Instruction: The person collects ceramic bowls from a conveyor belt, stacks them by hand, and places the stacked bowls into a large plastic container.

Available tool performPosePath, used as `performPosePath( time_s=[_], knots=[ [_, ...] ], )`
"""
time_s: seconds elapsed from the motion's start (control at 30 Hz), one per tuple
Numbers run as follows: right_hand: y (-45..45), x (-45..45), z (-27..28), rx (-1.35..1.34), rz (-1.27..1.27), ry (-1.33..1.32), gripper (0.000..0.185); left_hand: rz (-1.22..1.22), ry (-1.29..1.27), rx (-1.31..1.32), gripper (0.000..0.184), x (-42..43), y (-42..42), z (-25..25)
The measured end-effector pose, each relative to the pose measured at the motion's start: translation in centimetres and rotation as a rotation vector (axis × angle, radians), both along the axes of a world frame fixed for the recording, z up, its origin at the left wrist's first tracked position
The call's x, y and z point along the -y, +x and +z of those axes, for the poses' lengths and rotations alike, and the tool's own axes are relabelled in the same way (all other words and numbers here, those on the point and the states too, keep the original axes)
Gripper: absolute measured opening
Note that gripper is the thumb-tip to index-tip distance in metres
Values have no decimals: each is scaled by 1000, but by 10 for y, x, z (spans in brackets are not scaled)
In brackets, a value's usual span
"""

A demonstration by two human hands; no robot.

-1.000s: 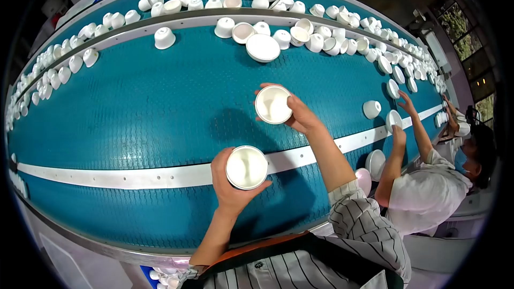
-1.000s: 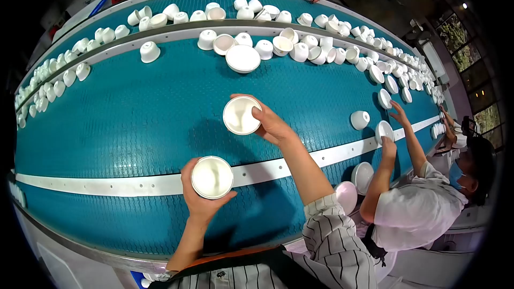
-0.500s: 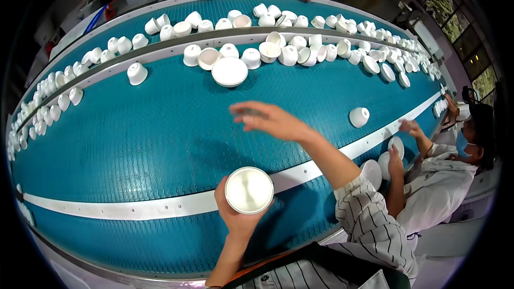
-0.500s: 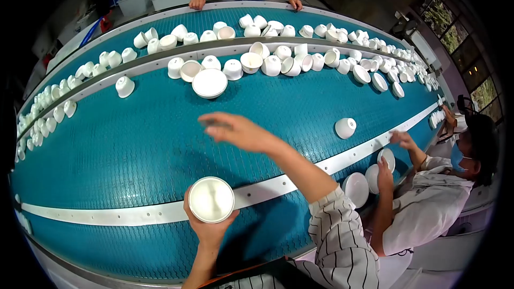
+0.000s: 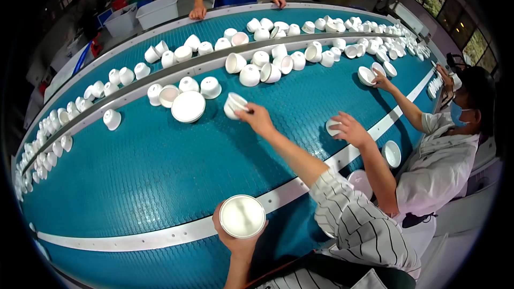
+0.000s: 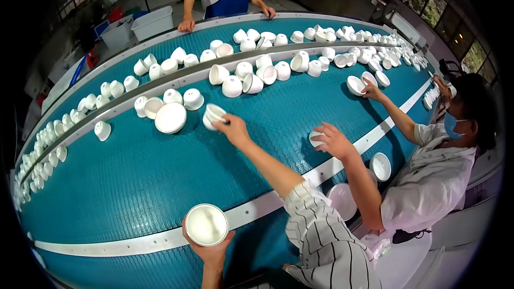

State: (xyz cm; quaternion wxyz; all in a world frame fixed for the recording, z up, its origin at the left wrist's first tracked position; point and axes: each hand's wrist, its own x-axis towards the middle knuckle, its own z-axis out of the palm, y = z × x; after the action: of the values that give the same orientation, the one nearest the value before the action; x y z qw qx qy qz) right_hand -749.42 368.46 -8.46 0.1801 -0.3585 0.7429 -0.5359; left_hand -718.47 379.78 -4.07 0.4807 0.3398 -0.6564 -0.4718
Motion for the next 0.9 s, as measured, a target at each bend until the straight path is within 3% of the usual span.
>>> performPosePath(
  time_s=[0.03, 0.1, 0.17, 0.27, 0.37, 0.43, 0.57, 0.63, 0.67, 0.77, 0.83, 0.9],
  knots=[
    [25, -31, -10, 8, -10, -76, 41, 15, 9, -18, 105, 3, 3, -9],
    [69, -121, 49, 242, 72, -41, 31, 26, 35, -66, 107, -3, -5, -9],
    [94, -206, 63, 362, 64, -37, 28, 17, 16, -70, 108, -4, -12, -19],
    [115, -336, 76, 789, 33, -85, 28, 59, 96, -27, 100, -19, -29, 4],
    [143, -442, 106, 1072, 10, -288, 38, 46, 130, 1, 95, -25, -45, 21],
    [167, -508, 123, 1076, -69, -299, 53, -10, 152, 27, 90, -32, -53, 43],
    [238, -618, 149, 1214, -458, -337, 75, -98, 109, 79, 77, -49, -79, 94],
    [294, -658, 148, 1273, -729, -378, 74, -53, 32, 134, 71, -51, -90, 107],
    [323, -672, 152, 1309, -804, -453, 64, -14, 36, 182, 71, -55, -96, 118],
    [422, -701, 152, 1457, -1132, -504, 51, 10, 56, 299, 80, -46, -122, 133],
    [469, -700, 173, 1535, -1420, -302, 56, 36, 36, 343, 81, -18, -147, 125],
    [479, -679, 207, 1520, -1695, -40, 63, -67, 85, 273, 84, -10, -179, 148]
  ],
)
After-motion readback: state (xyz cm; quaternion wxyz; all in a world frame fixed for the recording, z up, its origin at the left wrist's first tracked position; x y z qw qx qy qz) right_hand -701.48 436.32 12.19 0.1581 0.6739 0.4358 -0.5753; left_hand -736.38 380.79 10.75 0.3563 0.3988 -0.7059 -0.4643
